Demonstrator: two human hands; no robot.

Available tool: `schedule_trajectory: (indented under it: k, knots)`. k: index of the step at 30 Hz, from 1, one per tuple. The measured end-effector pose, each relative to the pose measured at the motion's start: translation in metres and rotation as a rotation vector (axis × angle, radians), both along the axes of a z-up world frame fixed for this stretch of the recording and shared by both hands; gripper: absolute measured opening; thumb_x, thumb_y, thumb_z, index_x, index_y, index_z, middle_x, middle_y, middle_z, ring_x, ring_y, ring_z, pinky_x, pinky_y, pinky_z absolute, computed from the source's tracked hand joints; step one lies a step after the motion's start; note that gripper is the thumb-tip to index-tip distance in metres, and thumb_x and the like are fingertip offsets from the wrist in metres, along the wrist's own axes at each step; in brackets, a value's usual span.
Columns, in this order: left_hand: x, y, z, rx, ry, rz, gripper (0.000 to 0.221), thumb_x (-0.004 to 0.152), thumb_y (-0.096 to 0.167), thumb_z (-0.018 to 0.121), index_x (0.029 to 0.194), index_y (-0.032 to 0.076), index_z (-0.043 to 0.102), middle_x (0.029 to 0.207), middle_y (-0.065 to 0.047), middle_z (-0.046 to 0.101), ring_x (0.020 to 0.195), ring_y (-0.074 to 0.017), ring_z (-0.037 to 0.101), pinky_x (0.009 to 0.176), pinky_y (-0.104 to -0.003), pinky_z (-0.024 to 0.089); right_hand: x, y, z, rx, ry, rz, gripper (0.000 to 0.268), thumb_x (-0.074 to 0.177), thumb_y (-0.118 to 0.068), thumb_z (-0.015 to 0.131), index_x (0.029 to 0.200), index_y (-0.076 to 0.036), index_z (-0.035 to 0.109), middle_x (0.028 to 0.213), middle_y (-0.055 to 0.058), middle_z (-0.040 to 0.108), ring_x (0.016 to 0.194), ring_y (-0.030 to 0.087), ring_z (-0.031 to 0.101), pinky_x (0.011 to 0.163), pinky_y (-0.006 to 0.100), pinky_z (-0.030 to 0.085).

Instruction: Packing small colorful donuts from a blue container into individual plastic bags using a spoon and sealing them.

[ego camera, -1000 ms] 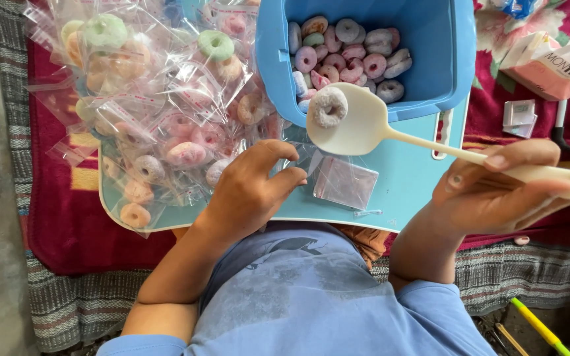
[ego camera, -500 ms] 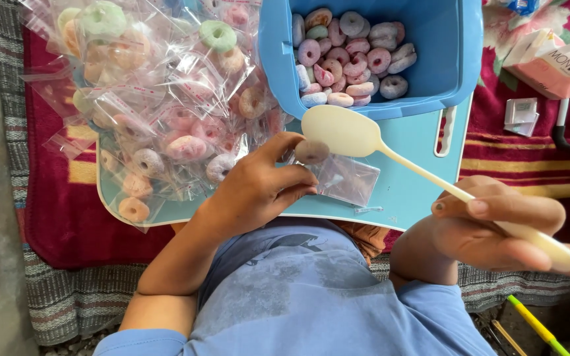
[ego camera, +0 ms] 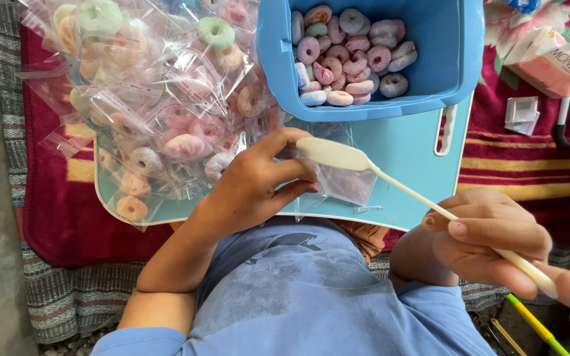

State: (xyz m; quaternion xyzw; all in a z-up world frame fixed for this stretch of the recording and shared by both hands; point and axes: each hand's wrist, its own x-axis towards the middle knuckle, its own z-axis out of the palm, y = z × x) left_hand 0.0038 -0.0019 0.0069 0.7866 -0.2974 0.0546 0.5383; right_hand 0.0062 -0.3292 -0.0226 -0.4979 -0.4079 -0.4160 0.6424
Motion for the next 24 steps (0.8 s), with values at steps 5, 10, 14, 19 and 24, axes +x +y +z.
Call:
schedule_trajectory:
  k: [5, 10, 14, 19, 24]
  knots:
    - [-0.003, -0.001, -0.007, 0.021, 0.001, 0.011, 0.012, 0.099, 0.006, 0.074, 0.1, 0.01, 0.063, 0.127, -0.016, 0.057, 0.11, -0.0314, 0.069, 0.088, -0.038, 0.058, -0.01, -0.009, 0.007, 0.004, -0.024, -0.03, 0.053, 0.108, -0.054, 0.027, 0.157, -0.039, 0.041, 0.084, 0.014, 0.054, 0.026, 0.029, 0.053, 0.023, 0.038, 0.063]
    - [-0.002, 0.0, -0.006, 0.015, -0.003, 0.024, 0.015, 0.099, 0.006, 0.074, 0.102, 0.011, 0.061, 0.127, -0.018, 0.058, 0.111, -0.032, 0.07, 0.086, -0.037, 0.059, -0.002, -0.006, 0.0, 0.025, -0.015, -0.08, 0.052, 0.108, -0.055, 0.026, 0.157, -0.04, 0.039, 0.086, 0.013, 0.052, 0.024, 0.029, 0.053, 0.023, 0.039, 0.062]
    - [0.0, 0.001, -0.004, -0.004, -0.059, 0.023, 0.006, 0.1, 0.005, 0.073, 0.098, 0.005, 0.067, 0.136, -0.021, 0.054, 0.124, -0.0403, 0.061, 0.103, -0.05, 0.054, 0.026, 0.03, 0.028, -0.041, 0.006, -0.244, 0.027, 0.114, -0.031, 0.038, 0.136, -0.015, 0.039, 0.098, 0.03, 0.048, 0.045, 0.032, 0.039, 0.033, 0.042, 0.044]
    - [-0.002, 0.003, -0.006, 0.023, -0.101, 0.044, 0.002, 0.103, 0.006, 0.073, 0.104, 0.006, 0.071, 0.143, -0.021, 0.049, 0.131, -0.042, 0.056, 0.092, -0.047, 0.057, 0.033, 0.045, 0.044, -0.975, 0.274, -0.198, 0.047, 0.111, -0.04, 0.048, 0.137, -0.003, 0.061, 0.14, 0.027, 0.057, 0.079, 0.023, 0.061, 0.072, 0.037, 0.056]
    - [0.0, 0.0, 0.003, 0.0, -0.24, 0.049, 0.006, 0.105, 0.005, 0.069, 0.104, 0.0, 0.066, 0.14, -0.025, 0.048, 0.132, -0.048, 0.057, 0.109, -0.055, 0.058, 0.017, 0.061, 0.047, -0.887, 0.196, -0.404, 0.051, 0.1, -0.049, 0.061, 0.12, -0.003, 0.07, 0.098, 0.02, 0.072, 0.079, 0.027, 0.071, 0.063, 0.036, 0.056]
